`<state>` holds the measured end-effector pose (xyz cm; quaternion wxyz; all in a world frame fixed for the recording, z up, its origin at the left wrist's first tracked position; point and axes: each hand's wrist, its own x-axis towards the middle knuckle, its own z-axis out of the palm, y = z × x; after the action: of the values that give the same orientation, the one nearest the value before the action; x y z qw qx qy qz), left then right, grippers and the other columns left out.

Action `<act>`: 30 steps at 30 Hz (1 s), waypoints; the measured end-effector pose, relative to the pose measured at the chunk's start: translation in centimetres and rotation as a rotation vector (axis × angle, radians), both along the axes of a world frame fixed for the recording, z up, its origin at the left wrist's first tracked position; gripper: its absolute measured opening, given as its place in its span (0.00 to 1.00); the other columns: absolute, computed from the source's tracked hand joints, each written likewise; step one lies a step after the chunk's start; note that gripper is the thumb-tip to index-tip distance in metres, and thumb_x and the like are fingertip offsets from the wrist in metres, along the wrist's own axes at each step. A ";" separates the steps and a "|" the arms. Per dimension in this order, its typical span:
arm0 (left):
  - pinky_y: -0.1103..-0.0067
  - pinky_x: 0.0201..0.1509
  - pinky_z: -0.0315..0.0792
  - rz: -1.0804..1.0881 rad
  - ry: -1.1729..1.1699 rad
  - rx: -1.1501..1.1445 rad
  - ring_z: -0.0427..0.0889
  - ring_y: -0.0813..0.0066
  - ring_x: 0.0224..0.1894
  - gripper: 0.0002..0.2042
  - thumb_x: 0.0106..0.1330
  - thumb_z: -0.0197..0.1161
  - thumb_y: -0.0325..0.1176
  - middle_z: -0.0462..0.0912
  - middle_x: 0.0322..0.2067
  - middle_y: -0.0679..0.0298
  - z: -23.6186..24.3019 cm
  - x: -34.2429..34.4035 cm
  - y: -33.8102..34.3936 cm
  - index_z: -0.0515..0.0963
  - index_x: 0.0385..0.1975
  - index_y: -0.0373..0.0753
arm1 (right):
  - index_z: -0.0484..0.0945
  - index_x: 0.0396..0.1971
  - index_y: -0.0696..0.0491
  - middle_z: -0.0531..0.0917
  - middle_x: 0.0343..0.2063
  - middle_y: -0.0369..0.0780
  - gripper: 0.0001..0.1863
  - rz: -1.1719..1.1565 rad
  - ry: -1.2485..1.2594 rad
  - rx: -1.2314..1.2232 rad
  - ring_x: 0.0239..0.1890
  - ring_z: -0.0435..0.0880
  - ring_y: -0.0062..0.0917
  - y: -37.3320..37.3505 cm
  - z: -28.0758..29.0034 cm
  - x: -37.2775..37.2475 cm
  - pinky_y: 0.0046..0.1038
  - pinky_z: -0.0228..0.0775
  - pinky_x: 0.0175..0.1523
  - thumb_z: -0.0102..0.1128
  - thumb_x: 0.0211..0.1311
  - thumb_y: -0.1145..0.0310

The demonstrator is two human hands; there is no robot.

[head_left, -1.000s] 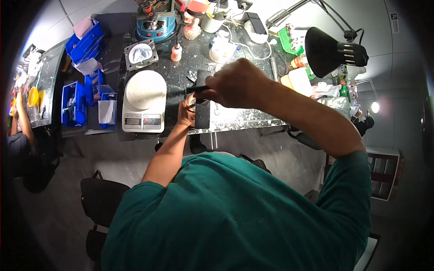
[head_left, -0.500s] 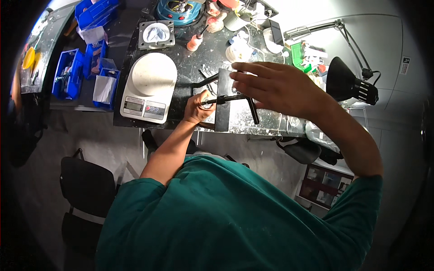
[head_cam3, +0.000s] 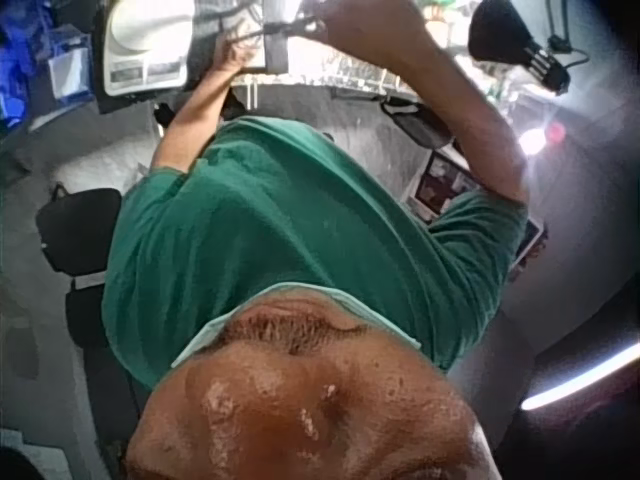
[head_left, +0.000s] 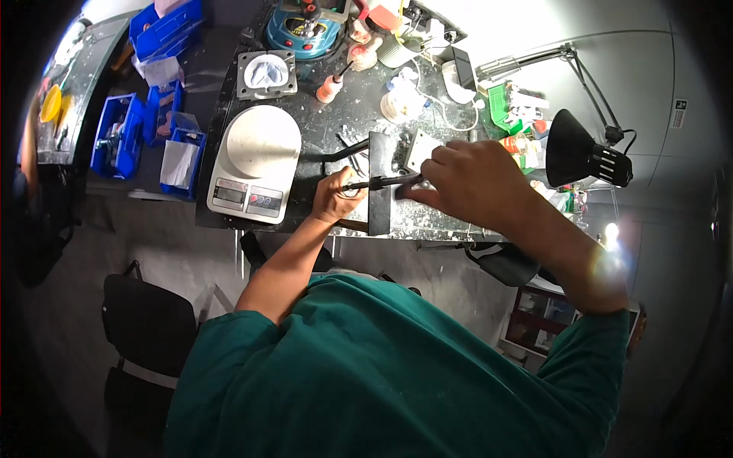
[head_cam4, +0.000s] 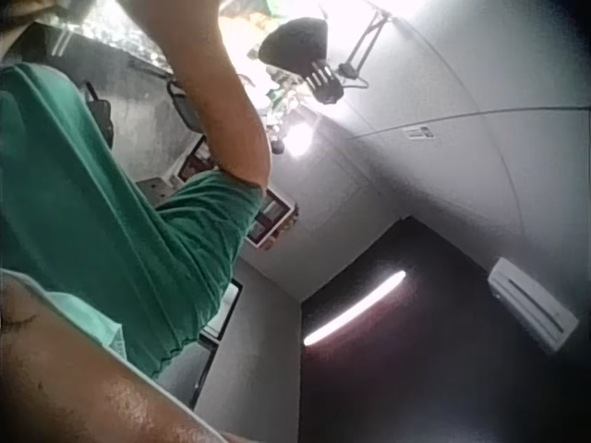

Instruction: The person works on a dental articulator at a workbench, then picks up a scale and carries it into a hallway. They proceed to a dental press machine, where they press buttons, operate a lever, and brush off a dental model before placing a small component into the machine and activating a switch.

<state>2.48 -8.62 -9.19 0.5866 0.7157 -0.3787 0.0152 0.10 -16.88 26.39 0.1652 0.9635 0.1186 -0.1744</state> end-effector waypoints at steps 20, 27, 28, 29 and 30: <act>0.67 0.29 0.76 -0.114 0.176 -0.006 0.83 0.53 0.27 0.11 0.57 0.67 0.26 0.76 0.21 0.55 1.0 0.2 1.0 0.68 0.29 0.39 | 0.83 0.27 0.49 0.84 0.27 0.34 0.08 -0.279 -0.083 0.217 0.32 0.84 0.29 -1.4 -0.7 -1.2 0.36 0.78 0.35 0.66 0.63 0.62; 0.69 0.28 0.75 -0.087 0.139 -0.046 0.82 0.54 0.25 0.10 0.59 0.65 0.25 0.75 0.20 0.55 1.0 0.0 1.4 0.67 0.28 0.39 | 0.80 0.52 0.47 0.76 0.58 0.33 0.27 0.184 -0.209 0.144 0.62 0.72 0.30 -1.2 -0.3 -1.0 0.36 0.71 0.62 0.74 0.48 0.67; 0.68 0.28 0.75 -0.070 0.125 -0.037 0.82 0.54 0.25 0.10 0.59 0.64 0.24 0.75 0.21 0.55 1.3 0.0 1.5 0.67 0.28 0.39 | 0.83 0.43 0.49 0.81 0.47 0.33 0.18 0.192 -0.238 0.133 0.50 0.79 0.28 -1.4 -0.4 -1.0 0.33 0.76 0.51 0.74 0.52 0.63; 0.68 0.28 0.75 -0.076 0.124 -0.037 0.82 0.54 0.25 0.10 0.59 0.64 0.24 0.75 0.21 0.55 1.2 0.1 1.4 0.67 0.28 0.39 | 0.83 0.43 0.49 0.81 0.47 0.33 0.18 0.187 -0.240 0.132 0.50 0.79 0.28 -1.6 -0.6 -1.1 0.33 0.76 0.51 0.74 0.52 0.63; 0.68 0.28 0.76 -0.078 0.131 -0.045 0.82 0.53 0.26 0.09 0.60 0.64 0.24 0.76 0.21 0.54 0.8 0.2 1.4 0.67 0.29 0.39 | 0.83 0.38 0.49 0.81 0.40 0.34 0.13 0.032 -0.064 0.121 0.42 0.80 0.28 -1.6 -0.9 -1.3 0.32 0.75 0.45 0.73 0.55 0.61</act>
<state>2.68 -7.21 -8.35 0.6264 0.6864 -0.3666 -0.0460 -1.17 -18.50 25.51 0.1132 0.9748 0.1388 -0.1331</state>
